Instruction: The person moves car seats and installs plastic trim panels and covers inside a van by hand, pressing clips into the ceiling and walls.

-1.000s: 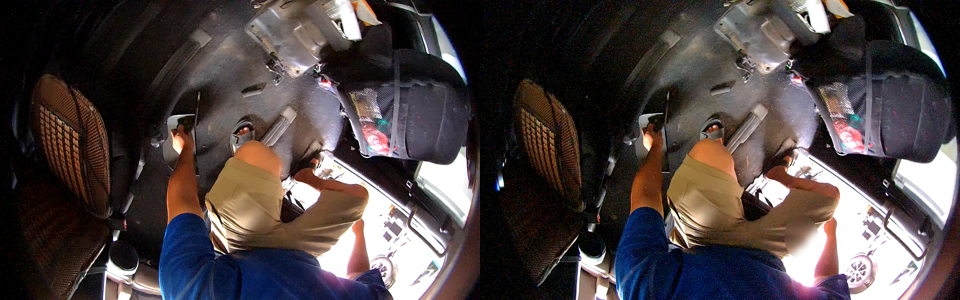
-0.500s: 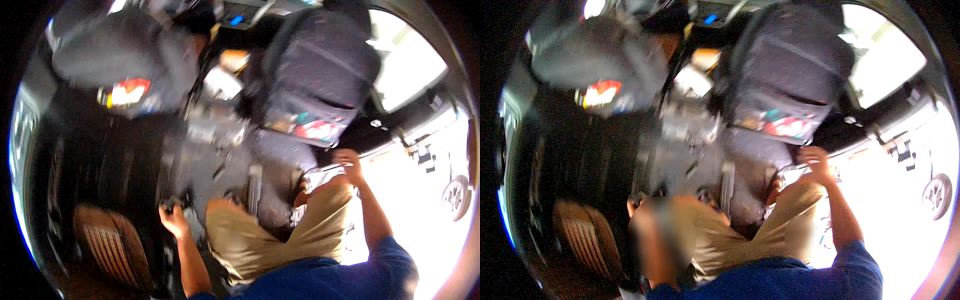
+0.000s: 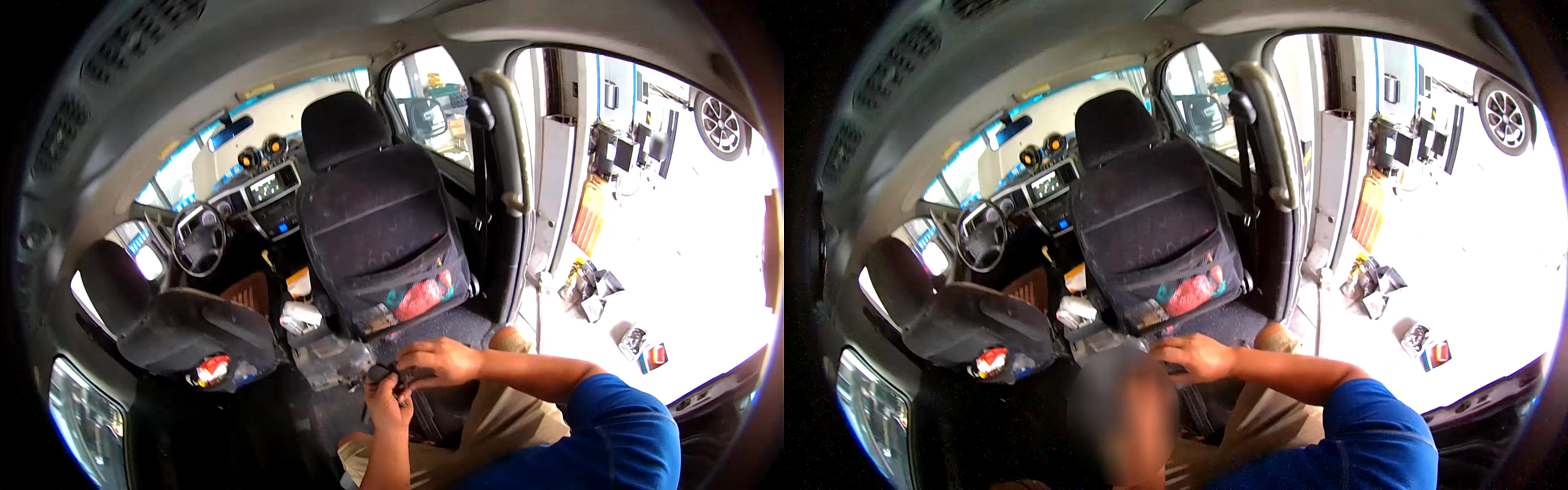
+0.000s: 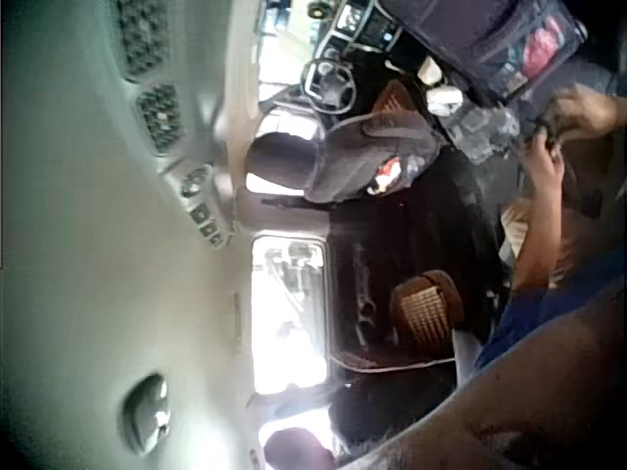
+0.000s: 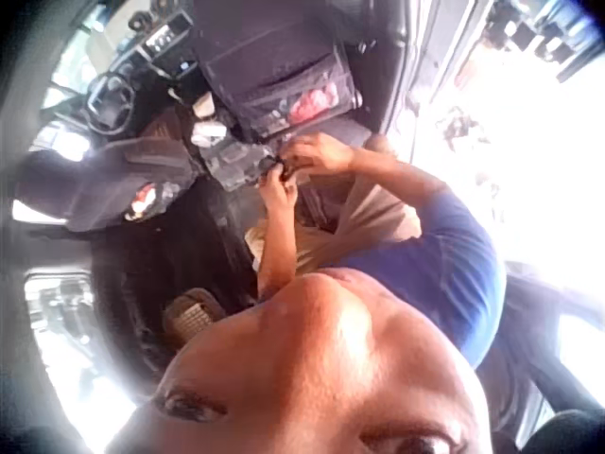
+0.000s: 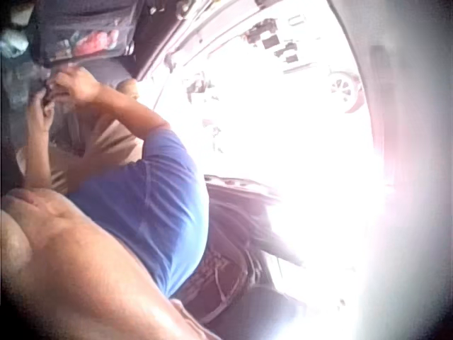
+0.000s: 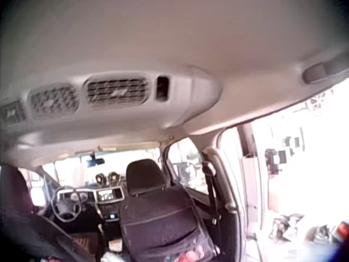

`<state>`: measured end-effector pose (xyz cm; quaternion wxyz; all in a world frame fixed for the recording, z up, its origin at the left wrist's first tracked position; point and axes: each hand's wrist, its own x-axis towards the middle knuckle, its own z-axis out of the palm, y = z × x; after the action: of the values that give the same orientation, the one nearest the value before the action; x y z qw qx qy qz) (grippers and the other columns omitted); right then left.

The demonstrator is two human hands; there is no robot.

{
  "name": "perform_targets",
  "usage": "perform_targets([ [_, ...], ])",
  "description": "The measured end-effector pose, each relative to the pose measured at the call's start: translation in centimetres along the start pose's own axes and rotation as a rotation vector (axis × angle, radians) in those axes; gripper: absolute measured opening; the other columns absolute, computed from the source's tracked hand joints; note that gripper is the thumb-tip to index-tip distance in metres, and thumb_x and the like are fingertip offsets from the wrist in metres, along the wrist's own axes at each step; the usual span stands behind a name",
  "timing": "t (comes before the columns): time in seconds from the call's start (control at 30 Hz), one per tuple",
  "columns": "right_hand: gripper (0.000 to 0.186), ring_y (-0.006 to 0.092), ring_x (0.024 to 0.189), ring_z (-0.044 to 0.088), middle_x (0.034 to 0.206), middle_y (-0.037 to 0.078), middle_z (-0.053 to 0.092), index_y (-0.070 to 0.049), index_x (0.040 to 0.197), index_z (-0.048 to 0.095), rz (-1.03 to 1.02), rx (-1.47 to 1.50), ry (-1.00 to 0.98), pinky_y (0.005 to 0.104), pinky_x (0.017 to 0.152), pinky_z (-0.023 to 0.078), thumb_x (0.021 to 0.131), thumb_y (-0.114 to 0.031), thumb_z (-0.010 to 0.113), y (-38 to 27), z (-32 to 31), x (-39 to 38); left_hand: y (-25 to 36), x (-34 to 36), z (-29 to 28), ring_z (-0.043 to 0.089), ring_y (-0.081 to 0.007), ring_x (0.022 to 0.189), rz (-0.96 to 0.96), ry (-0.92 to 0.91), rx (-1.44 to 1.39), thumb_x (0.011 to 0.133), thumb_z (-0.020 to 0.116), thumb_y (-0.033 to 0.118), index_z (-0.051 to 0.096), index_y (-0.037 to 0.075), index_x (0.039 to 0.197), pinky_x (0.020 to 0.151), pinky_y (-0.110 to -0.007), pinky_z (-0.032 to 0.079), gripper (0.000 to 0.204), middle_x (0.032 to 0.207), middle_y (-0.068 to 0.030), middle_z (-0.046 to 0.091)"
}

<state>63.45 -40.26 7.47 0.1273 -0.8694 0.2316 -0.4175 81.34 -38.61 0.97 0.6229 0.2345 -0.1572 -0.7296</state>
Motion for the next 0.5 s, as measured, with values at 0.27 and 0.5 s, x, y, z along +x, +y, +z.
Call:
perform_targets([
  [0.27,0.024,0.0277,0.081,0.064,0.090,0.009,0.064,-0.009,0.097,0.070,-0.137,0.011,0.087,0.0362,0.068,0.053,0.075,-0.016,0.077,1.6,-6.1,-1.8,-2.6,0.9,5.6,0.054,-0.0168,0.058,0.006,0.028,0.078,0.077,0.053,-0.006,0.055,0.005,0.082,0.038,-0.023,0.036,0.012,0.082,-0.0092,0.058],
  [0.5,0.011,0.0224,0.074,0.061,0.083,0.009,0.063,-0.004,0.083,0.065,0.022,0.081,0.455,0.0329,0.067,0.049,0.081,-0.012,0.072,3.1,-18.0,3.5,-1.9,1.4,7.1,0.052,-0.0189,0.060,-0.065,-0.093,0.162,0.080,0.055,0.011,0.054,0.006,0.081,0.040,-0.023,0.034,0.005,0.082,-0.0103,0.057],
])
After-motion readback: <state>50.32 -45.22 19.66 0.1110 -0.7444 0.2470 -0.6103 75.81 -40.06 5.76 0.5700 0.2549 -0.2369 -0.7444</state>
